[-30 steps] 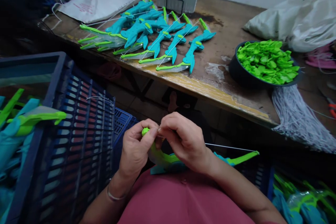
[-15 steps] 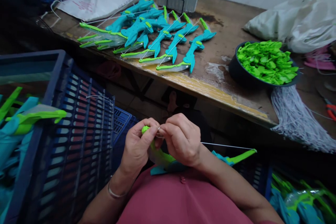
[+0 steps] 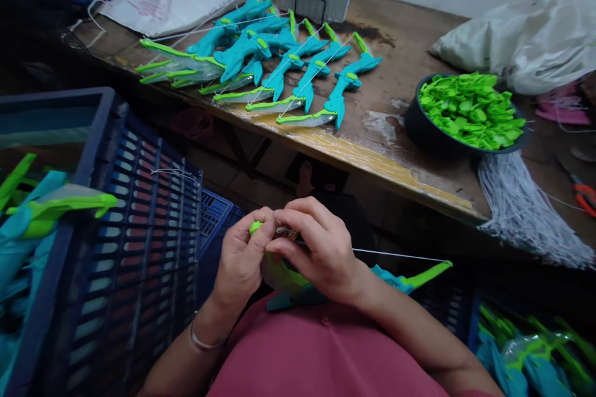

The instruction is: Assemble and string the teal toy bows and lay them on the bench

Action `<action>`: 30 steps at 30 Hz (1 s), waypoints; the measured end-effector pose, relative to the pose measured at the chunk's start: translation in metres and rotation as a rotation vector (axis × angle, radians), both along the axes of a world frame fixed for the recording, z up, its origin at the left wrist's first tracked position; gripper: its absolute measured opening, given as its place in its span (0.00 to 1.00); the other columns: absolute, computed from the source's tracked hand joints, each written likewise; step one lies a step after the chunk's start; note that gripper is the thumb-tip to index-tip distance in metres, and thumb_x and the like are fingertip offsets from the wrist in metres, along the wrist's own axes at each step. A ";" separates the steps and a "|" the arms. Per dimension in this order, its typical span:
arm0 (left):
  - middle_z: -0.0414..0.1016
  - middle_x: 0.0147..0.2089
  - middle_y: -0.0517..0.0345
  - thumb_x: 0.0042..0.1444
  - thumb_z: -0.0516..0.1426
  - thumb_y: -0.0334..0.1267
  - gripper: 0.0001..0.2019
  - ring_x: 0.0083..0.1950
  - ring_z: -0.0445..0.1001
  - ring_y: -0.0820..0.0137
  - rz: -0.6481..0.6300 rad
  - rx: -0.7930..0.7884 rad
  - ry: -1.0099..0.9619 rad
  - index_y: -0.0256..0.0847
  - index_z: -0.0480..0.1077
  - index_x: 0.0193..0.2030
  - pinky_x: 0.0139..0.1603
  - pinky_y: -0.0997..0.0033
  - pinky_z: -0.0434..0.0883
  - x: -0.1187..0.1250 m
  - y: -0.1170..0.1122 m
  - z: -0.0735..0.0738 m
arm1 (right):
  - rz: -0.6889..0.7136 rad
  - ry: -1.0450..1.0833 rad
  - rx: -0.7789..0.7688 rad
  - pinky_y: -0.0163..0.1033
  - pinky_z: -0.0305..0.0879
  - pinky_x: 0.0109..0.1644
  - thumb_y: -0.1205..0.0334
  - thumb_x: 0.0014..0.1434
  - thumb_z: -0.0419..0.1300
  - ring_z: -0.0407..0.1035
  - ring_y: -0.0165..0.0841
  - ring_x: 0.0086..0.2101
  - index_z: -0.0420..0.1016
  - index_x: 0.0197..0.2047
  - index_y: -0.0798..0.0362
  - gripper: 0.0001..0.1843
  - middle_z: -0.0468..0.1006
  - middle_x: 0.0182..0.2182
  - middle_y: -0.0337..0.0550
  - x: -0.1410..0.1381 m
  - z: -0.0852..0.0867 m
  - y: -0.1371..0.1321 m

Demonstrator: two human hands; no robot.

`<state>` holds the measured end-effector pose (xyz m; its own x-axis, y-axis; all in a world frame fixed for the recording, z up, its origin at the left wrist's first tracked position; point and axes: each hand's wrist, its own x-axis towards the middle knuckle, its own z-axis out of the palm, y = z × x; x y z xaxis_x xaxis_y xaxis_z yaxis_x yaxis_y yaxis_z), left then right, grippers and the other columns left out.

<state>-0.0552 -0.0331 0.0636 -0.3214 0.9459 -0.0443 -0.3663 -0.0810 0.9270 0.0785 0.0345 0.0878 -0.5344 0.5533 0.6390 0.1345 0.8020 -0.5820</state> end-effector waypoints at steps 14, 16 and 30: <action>0.65 0.29 0.62 0.70 0.55 0.40 0.13 0.27 0.64 0.75 -0.042 0.011 0.049 0.40 0.68 0.33 0.27 0.75 0.63 0.003 -0.003 0.003 | 0.025 -0.202 0.185 0.35 0.68 0.34 0.67 0.70 0.55 0.68 0.30 0.31 0.74 0.35 0.58 0.11 0.75 0.31 0.45 0.009 0.009 0.010; 0.63 0.28 0.63 0.71 0.54 0.39 0.14 0.27 0.64 0.75 -0.043 0.020 0.063 0.40 0.66 0.32 0.27 0.74 0.63 0.003 -0.002 0.003 | 0.015 -0.202 0.189 0.35 0.67 0.34 0.69 0.68 0.56 0.68 0.30 0.31 0.73 0.34 0.58 0.09 0.75 0.30 0.45 0.014 0.011 0.011; 0.62 0.30 0.62 0.71 0.54 0.38 0.13 0.27 0.64 0.75 -0.070 0.018 0.073 0.40 0.66 0.32 0.25 0.72 0.63 0.006 -0.004 0.007 | -0.107 -0.381 0.396 0.40 0.58 0.32 0.71 0.58 0.51 0.56 0.34 0.29 0.69 0.27 0.55 0.10 0.65 0.26 0.43 0.036 0.010 0.023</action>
<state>-0.0490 -0.0367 0.0705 -0.2560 0.9667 -0.0057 -0.3036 -0.0748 0.9499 0.1145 0.0574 0.0978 -0.7223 0.3742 0.5816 0.3692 0.9197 -0.1333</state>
